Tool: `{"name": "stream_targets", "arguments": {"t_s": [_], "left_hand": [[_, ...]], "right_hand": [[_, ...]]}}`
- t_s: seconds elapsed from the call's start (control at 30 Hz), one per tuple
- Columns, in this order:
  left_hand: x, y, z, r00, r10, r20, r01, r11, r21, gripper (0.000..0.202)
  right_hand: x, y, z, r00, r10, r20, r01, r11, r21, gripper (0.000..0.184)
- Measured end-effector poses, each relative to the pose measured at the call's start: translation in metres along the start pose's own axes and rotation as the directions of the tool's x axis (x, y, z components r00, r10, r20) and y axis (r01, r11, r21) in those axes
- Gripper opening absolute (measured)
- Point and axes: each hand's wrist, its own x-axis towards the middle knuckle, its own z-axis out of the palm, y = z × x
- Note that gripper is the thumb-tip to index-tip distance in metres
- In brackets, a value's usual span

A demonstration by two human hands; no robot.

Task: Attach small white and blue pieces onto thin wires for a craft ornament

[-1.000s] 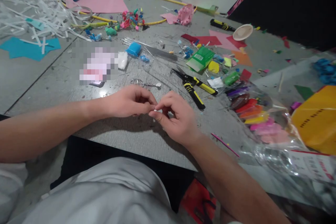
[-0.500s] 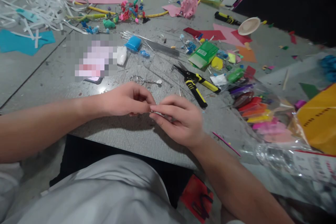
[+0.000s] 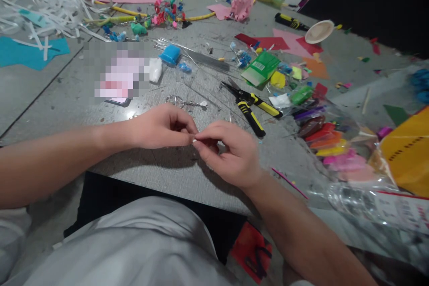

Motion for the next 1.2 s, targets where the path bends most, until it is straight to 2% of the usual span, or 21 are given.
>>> {"name": "stream_targets", "arguments": {"t_s": [0.17, 0.27, 0.4, 0.53, 0.63, 0.77, 0.87, 0.97, 1.03, 1.2], "left_hand": [[-0.0014, -0.0032, 0.0000, 0.992, 0.129, -0.019, -0.125, 0.983, 0.134, 0.017], [-0.0024, -0.0045, -0.0001, 0.972, 0.236, -0.013, -0.225, 0.938, 0.262, 0.017], [-0.0033, -0.0057, -0.0002, 0.943, 0.332, 0.015, -0.318, 0.890, 0.327, 0.019], [-0.0048, -0.0053, -0.0013, 0.926, 0.375, 0.041, -0.366, 0.867, 0.339, 0.018], [-0.0049, -0.0035, -0.0033, 0.938, 0.341, 0.064, -0.344, 0.887, 0.308, 0.018], [-0.0023, -0.0008, -0.0056, 0.962, 0.272, 0.019, -0.267, 0.924, 0.275, 0.019], [-0.0007, 0.0000, -0.0060, 0.973, 0.226, -0.048, -0.206, 0.944, 0.259, 0.019], [-0.0004, -0.0005, -0.0054, 0.979, 0.191, -0.071, -0.169, 0.954, 0.247, 0.018], [-0.0006, -0.0015, -0.0048, 0.982, 0.175, -0.075, -0.152, 0.957, 0.248, 0.015], [-0.0004, -0.0028, -0.0033, 0.987, 0.145, -0.069, -0.125, 0.964, 0.236, 0.014]], "right_hand": [[-0.0025, 0.0021, 0.0043, 0.987, 0.159, 0.031, -0.161, 0.980, 0.120, 0.007], [-0.0035, 0.0035, 0.0061, 0.971, 0.232, 0.062, -0.240, 0.939, 0.246, 0.011], [-0.0022, 0.0035, 0.0053, 0.945, 0.302, 0.124, -0.327, 0.883, 0.337, 0.011], [-0.0012, 0.0049, 0.0047, 0.907, 0.368, 0.207, -0.422, 0.803, 0.421, 0.015], [-0.0012, 0.0073, 0.0053, 0.892, 0.386, 0.237, -0.453, 0.759, 0.469, 0.019], [-0.0013, 0.0078, 0.0050, 0.911, 0.376, 0.169, -0.409, 0.772, 0.487, 0.018], [-0.0009, 0.0052, 0.0029, 0.941, 0.323, 0.098, -0.332, 0.837, 0.435, 0.015], [-0.0001, 0.0020, 0.0005, 0.980, 0.200, 0.021, -0.199, 0.949, 0.244, 0.012], [0.0002, 0.0011, -0.0005, 0.995, 0.099, -0.004, -0.098, 0.992, 0.073, 0.013], [-0.0019, 0.0026, -0.0001, 0.995, -0.100, 0.003, 0.098, 0.973, -0.208, 0.019]]}}
